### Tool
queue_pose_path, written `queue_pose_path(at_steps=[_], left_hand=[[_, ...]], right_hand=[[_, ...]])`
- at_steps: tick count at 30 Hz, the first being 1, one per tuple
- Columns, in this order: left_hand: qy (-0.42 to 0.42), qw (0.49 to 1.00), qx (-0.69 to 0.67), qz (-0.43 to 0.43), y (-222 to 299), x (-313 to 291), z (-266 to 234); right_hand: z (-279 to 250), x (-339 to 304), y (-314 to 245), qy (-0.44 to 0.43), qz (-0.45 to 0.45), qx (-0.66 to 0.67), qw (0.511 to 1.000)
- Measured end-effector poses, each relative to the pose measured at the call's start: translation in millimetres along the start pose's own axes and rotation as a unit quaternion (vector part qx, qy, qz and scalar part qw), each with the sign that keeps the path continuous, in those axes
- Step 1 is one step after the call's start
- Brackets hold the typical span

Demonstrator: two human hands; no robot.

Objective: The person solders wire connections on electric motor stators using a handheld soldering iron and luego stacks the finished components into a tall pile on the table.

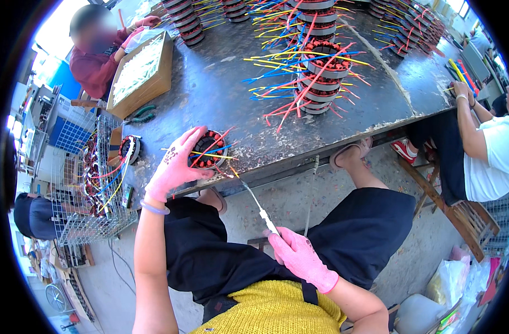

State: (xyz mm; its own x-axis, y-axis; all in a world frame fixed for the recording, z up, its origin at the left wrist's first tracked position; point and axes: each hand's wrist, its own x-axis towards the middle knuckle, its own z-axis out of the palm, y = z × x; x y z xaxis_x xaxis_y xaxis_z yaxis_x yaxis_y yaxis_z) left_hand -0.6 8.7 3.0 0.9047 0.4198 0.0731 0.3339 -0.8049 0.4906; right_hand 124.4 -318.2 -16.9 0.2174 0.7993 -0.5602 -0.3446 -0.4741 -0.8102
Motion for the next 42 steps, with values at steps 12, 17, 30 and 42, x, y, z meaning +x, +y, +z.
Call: queue_pose_path(at_steps=[12, 17, 30, 42], left_hand=[[0.011, 1.0, 0.014, 0.011, 0.6, 0.8, -0.3], [0.008, 1.0, 0.007, 0.015, 1.4, 0.5, -1.6], [0.003, 1.0, 0.002, 0.006, 1.4, 1.9, -0.2], [0.002, 1.0, 0.007, 0.002, 2.8, 2.2, -0.3]], right_hand=[[3.6, 2.6, -4.5, -0.005, -0.015, -0.03, 0.999], [3.9, 3.6, -1.8, -0.009, -0.009, -0.012, 1.0], [1.7, 5.1, 4.6, -0.013, -0.021, -0.016, 1.0], [4.9, 4.8, 1.3, -0.005, -0.015, -0.01, 1.0]])
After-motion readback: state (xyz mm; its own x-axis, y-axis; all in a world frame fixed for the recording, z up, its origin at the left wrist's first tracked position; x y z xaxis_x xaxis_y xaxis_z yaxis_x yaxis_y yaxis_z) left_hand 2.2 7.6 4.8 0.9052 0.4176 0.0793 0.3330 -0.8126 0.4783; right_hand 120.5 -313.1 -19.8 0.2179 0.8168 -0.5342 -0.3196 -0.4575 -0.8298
